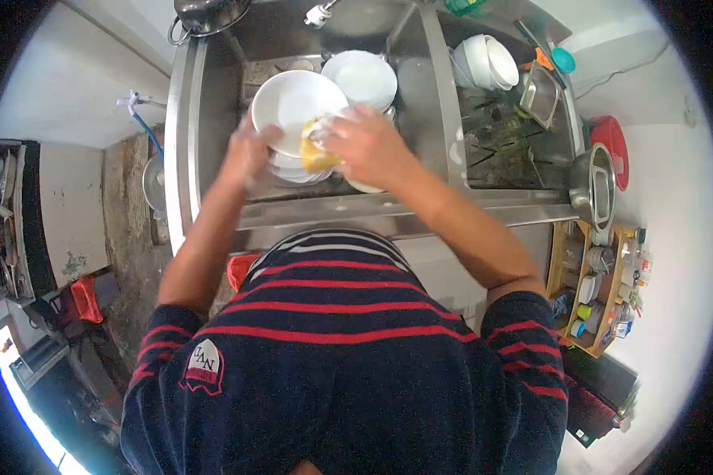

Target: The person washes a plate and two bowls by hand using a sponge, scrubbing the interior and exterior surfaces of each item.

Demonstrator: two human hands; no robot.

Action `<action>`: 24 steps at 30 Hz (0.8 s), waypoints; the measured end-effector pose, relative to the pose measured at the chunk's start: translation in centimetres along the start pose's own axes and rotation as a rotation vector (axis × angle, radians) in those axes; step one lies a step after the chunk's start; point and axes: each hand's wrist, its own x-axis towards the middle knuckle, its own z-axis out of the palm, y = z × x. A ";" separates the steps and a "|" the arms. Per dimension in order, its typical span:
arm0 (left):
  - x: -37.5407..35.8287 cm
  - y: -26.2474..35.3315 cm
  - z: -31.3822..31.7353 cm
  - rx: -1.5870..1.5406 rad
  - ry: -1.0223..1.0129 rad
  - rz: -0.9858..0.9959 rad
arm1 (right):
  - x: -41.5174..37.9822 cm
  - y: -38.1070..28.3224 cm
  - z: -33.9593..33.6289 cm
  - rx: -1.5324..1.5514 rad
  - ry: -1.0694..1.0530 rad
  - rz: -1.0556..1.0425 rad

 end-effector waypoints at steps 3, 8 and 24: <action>-0.6 -0.1 2.4 -0.262 0.203 -0.075 | 0.7 -2.7 0.5 0.056 0.035 0.132; 1.7 3.3 -2.3 -0.816 -0.221 -0.743 | -0.2 -0.2 -0.6 0.037 -0.005 -0.011; -1.0 -4.6 2.9 -0.481 -0.123 -0.183 | -0.2 -2.1 0.0 0.105 -0.046 0.090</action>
